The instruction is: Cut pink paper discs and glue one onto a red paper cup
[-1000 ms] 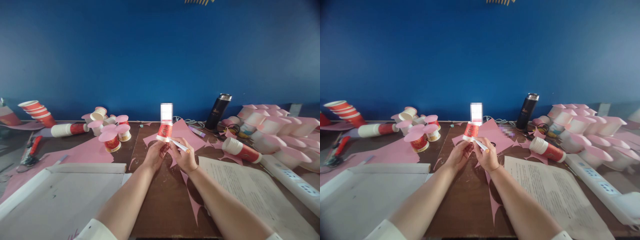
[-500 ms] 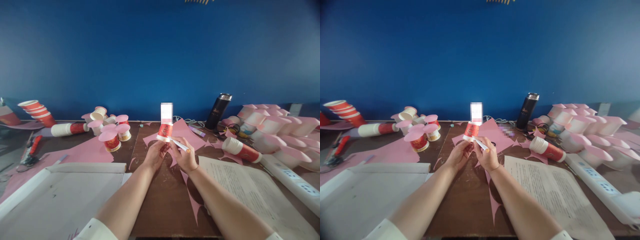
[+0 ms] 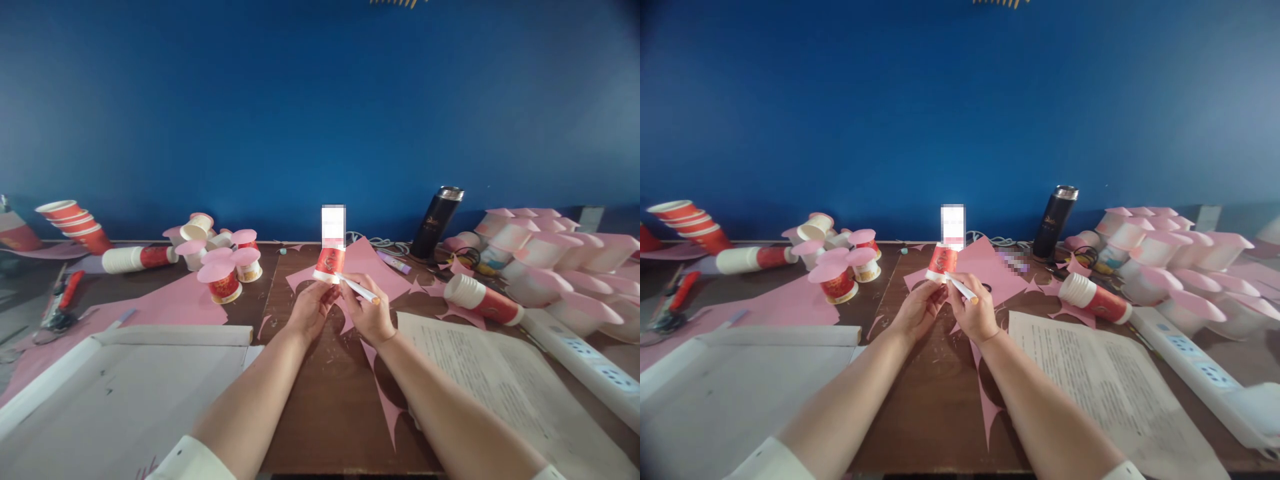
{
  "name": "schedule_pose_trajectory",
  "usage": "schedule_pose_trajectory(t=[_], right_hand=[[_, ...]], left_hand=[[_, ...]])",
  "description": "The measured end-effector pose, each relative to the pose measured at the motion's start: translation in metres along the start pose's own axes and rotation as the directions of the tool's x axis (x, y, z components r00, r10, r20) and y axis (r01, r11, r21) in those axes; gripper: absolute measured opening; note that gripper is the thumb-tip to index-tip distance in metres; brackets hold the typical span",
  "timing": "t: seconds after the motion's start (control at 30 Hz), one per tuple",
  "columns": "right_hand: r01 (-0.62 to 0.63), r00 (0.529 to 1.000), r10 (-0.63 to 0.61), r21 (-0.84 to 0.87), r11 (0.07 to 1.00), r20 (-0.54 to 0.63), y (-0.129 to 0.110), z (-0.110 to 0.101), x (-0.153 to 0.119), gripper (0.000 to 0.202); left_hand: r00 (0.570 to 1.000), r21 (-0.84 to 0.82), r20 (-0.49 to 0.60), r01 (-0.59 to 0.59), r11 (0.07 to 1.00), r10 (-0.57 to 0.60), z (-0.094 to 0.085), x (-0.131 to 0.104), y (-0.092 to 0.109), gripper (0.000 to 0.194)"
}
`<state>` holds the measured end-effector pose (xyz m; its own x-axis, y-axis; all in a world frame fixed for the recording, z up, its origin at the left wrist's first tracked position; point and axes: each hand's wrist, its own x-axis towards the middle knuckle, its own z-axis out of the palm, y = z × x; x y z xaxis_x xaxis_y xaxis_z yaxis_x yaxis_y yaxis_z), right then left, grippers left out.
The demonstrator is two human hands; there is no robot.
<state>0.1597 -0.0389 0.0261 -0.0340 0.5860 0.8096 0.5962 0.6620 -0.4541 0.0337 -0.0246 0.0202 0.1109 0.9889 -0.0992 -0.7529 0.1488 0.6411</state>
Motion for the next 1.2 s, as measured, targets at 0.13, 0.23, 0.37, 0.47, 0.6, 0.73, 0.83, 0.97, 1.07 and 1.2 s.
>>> schedule_pose_trajectory(t=[0.13, 0.23, 0.37, 0.47, 0.6, 0.73, 0.83, 0.97, 1.07, 1.2], right_hand=[[-0.005, 1.000, 0.005, -0.011, 1.000, 0.000, 0.0003, 0.0002, 0.0001, 0.014], [-0.012, 1.000, 0.012, -0.015, 1.000, 0.003, 0.0006, 0.0004, 0.0001, 0.013], [-0.014, 1.000, 0.014, -0.022, 1.000, 0.009, 0.0009, 0.0004, 0.0002, 0.013], [-0.010, 1.000, 0.011, -0.022, 1.000, 0.007, 0.0006, 0.0001, 0.0006, 0.013], [-0.008, 1.000, 0.008, -0.013, 1.000, 0.007, -0.0004, -0.0006, 0.0011, 0.012], [-0.005, 1.000, 0.005, -0.025, 1.000, 0.007, -0.0010, -0.0010, 0.0011, 0.012], [-0.002, 1.000, 0.002, -0.032, 0.999, 0.012, -0.0010, -0.0011, 0.0010, 0.012], [-0.004, 1.000, 0.004, -0.036, 0.999, 0.014, -0.0013, -0.0011, 0.0010, 0.012], [-0.007, 1.000, 0.007, -0.033, 0.999, 0.014, -0.0017, -0.0011, 0.0013, 0.011], [-0.007, 1.000, 0.007, -0.034, 0.999, 0.017, -0.0020, -0.0011, 0.0014, 0.011]], left_hand=[[1.000, 0.005, 0.010, -0.005, 1.000, 0.005, -0.0013, 0.0007, -0.0007, 0.009], [1.000, 0.002, 0.011, -0.005, 1.000, 0.005, -0.0016, 0.0010, -0.0010, 0.010], [1.000, 0.006, -0.001, 0.000, 1.000, 0.000, -0.0006, 0.0002, -0.0006, 0.009], [1.000, 0.010, -0.008, 0.002, 1.000, -0.002, -0.0003, -0.0003, -0.0005, 0.009], [1.000, 0.008, -0.006, -0.003, 1.000, 0.003, -0.0008, -0.0002, -0.0008, 0.008], [1.000, 0.008, -0.017, -0.002, 1.000, 0.002, -0.0006, 0.0000, -0.0008, 0.007], [1.000, 0.012, -0.012, -0.002, 1.000, 0.002, 0.0003, -0.0007, -0.0002, 0.006], [1.000, 0.016, -0.016, -0.005, 1.000, 0.005, 0.0015, -0.0024, 0.0007, 0.007], [1.000, 0.015, -0.024, -0.003, 1.000, 0.003, 0.0017, -0.0028, 0.0010, 0.007], [1.000, 0.013, -0.021, -0.002, 1.000, 0.002, 0.0013, -0.0017, 0.0009, 0.007]])
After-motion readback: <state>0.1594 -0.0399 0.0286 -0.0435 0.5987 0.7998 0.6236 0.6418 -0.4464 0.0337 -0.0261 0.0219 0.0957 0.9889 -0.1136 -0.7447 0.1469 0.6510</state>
